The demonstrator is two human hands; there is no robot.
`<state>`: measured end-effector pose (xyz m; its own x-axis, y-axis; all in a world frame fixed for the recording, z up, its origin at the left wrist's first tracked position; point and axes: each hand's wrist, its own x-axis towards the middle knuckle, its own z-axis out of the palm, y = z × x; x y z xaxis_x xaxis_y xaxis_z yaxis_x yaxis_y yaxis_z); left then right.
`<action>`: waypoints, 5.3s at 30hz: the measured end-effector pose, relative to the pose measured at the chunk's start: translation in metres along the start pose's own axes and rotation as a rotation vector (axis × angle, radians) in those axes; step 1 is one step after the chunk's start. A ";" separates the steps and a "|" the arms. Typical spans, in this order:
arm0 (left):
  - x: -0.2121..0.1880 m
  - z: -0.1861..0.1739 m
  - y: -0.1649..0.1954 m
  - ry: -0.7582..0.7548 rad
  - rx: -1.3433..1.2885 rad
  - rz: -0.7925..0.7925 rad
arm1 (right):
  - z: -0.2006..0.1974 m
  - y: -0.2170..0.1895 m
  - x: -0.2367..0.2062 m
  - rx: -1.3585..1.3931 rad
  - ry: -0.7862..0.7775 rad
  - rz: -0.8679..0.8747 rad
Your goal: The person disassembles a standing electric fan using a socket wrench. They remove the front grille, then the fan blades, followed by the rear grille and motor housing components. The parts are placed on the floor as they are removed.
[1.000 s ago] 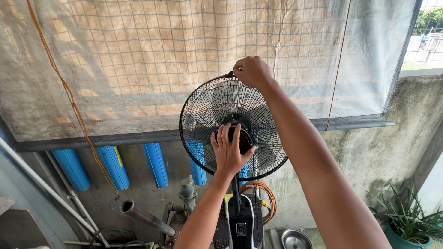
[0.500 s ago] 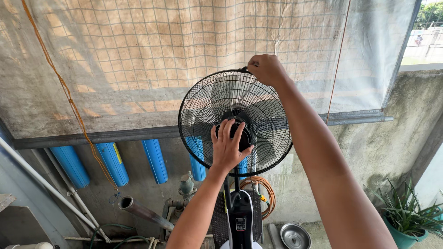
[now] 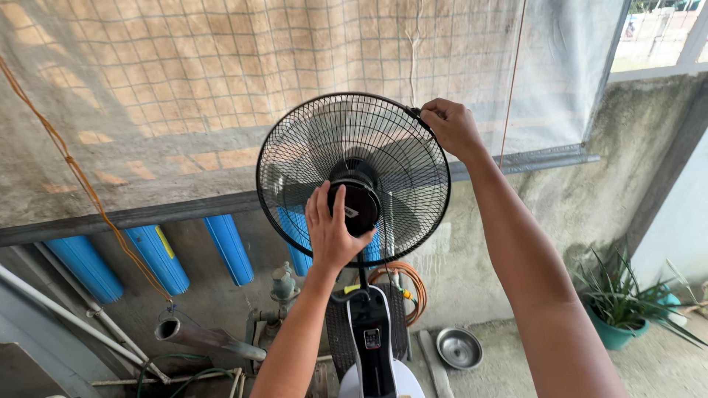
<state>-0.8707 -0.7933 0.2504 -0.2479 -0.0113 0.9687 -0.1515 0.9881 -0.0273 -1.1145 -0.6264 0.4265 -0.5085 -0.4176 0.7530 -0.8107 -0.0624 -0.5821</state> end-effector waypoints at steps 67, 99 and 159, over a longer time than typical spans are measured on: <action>0.121 0.097 0.147 0.200 0.140 -0.124 | -0.007 0.118 -0.094 0.111 0.086 -0.483; 0.128 0.085 0.123 -0.150 0.169 0.273 | 0.004 0.109 -0.128 0.468 0.184 -0.423; 0.127 0.105 0.127 -0.103 0.210 0.227 | -0.011 0.100 -0.112 0.083 0.313 -0.524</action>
<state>-1.0217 -0.6856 0.3444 -0.3917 0.1794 0.9024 -0.2724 0.9142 -0.3000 -1.1414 -0.5762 0.2871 -0.1198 -0.0272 0.9924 -0.9569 -0.2630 -0.1228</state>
